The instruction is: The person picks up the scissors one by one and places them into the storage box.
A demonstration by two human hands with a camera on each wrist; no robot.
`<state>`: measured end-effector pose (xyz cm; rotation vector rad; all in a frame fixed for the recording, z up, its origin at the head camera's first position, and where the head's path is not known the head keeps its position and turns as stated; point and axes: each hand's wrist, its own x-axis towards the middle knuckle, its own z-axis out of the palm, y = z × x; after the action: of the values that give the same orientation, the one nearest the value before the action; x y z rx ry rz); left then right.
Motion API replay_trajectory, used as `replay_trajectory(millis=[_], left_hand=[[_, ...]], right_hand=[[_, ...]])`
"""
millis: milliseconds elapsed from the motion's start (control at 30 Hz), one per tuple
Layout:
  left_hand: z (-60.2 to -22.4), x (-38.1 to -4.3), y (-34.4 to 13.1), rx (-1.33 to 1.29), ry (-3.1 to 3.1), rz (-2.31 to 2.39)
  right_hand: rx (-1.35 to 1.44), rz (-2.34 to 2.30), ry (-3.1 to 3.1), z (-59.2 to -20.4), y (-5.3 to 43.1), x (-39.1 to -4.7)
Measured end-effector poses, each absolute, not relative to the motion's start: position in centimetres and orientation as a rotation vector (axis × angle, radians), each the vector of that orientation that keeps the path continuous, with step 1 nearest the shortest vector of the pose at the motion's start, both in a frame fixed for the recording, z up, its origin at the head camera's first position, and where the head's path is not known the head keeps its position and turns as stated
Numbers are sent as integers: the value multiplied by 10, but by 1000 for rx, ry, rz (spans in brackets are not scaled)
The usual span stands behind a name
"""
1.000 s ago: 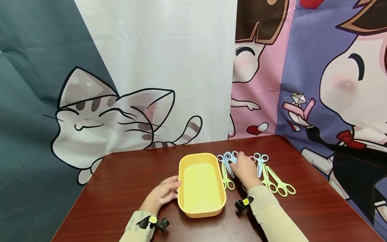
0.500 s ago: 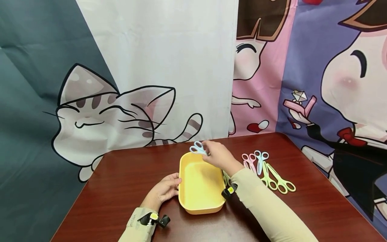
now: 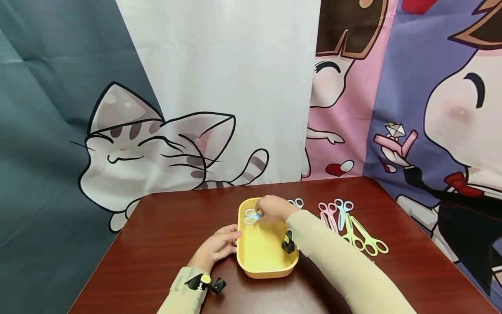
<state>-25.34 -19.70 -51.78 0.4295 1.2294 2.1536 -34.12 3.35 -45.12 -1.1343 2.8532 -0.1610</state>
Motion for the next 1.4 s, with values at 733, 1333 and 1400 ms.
replay_trajectory(millis=[733,1333,1400], left_hand=[[-522,-256,-197,387,1244,2159],[-531,-258,-197,408,1262,2188],[-531,-258,-197,396,1270,2196]], right_hand=[[-1242,-263,2841,-482,34,-347],[-1059,-647,2832,-451,50,-351],[-1008,-776,2863,-444,58,-354]])
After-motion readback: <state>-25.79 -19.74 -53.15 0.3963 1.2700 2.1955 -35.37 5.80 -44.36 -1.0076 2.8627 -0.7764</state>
